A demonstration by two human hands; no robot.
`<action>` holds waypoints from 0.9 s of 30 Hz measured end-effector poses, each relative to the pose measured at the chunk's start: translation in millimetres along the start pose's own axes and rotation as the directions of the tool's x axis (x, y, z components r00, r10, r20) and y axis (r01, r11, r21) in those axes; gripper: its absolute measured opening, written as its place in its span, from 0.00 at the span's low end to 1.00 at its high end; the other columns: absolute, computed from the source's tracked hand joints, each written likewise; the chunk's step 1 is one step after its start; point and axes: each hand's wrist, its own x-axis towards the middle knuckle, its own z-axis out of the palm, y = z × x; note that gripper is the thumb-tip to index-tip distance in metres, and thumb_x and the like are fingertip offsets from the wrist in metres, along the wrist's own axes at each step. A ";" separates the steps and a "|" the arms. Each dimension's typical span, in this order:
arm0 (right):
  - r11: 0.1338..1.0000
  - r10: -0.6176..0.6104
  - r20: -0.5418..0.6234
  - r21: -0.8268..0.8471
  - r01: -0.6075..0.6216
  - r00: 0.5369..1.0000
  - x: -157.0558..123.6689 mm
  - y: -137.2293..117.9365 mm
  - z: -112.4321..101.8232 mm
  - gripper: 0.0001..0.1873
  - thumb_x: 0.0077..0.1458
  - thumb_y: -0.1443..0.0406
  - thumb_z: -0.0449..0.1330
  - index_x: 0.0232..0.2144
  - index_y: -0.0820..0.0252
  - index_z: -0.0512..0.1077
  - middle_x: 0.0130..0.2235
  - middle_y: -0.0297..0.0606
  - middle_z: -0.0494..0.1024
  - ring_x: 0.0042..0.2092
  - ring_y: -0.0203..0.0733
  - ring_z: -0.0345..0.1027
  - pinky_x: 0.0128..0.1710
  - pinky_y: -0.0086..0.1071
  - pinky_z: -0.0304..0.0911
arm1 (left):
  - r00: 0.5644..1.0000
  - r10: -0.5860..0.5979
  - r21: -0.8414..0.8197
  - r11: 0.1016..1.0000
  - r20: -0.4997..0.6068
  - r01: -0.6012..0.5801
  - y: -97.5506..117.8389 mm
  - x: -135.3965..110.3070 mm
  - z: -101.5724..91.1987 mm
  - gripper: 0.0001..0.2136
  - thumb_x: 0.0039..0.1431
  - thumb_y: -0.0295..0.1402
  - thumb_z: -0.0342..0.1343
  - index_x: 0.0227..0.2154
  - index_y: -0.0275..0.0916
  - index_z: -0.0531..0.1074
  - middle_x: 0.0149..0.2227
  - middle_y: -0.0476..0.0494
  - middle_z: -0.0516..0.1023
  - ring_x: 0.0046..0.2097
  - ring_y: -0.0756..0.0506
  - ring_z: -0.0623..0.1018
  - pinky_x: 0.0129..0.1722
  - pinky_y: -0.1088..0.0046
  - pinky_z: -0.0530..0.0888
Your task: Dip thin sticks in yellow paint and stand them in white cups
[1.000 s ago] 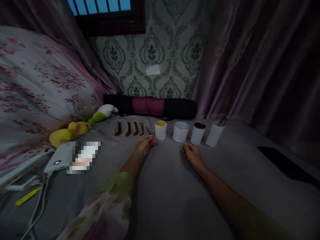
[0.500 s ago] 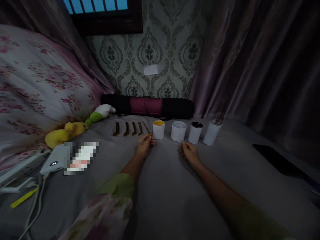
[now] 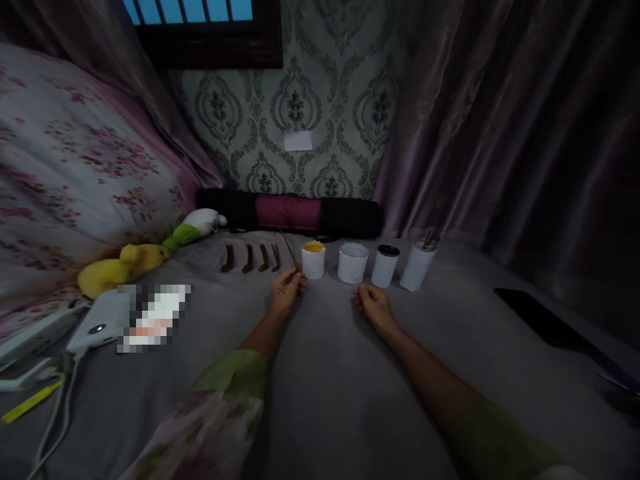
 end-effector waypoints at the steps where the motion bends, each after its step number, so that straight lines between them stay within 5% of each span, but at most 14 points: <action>1: 1.000 0.000 -0.001 0.000 0.000 1.000 0.2 0.7 -0.1 0.23 0.49 0.48 0.48 0.24 0.61 0.66 0.17 0.30 0.64 0.17 0.31 0.56 0.15 0.24 0.50 | 1.000 0.006 0.008 1.000 -0.009 -0.006 0.4 -0.6 0.6 0.17 0.44 0.36 0.57 0.37 0.32 0.71 0.29 0.43 0.75 0.21 0.54 0.70 0.20 0.77 0.67; 14: 1.000 -0.001 0.023 0.027 0.000 1.000 1.7 2.8 -0.8 0.23 0.48 0.47 0.49 0.25 0.62 0.67 0.19 0.31 0.66 0.17 0.30 0.57 0.15 0.24 0.51 | 0.984 0.175 0.230 0.959 -0.026 -0.165 2.4 -5.9 4.7 0.14 0.47 0.36 0.56 0.37 0.36 0.75 0.29 0.44 0.76 0.26 0.51 0.72 0.23 0.78 0.68; 27: 0.998 0.043 0.061 0.048 -0.046 0.997 -1.3 -2.4 -0.7 0.22 0.49 0.50 0.50 0.30 0.64 0.69 0.23 0.35 0.71 0.19 0.29 0.59 0.14 0.22 0.51 | 0.916 0.379 0.394 0.828 0.133 -0.400 3.6 -13.7 7.6 0.09 0.50 0.31 0.55 0.34 0.43 0.76 0.38 0.43 0.77 0.40 0.45 0.74 0.36 0.73 0.69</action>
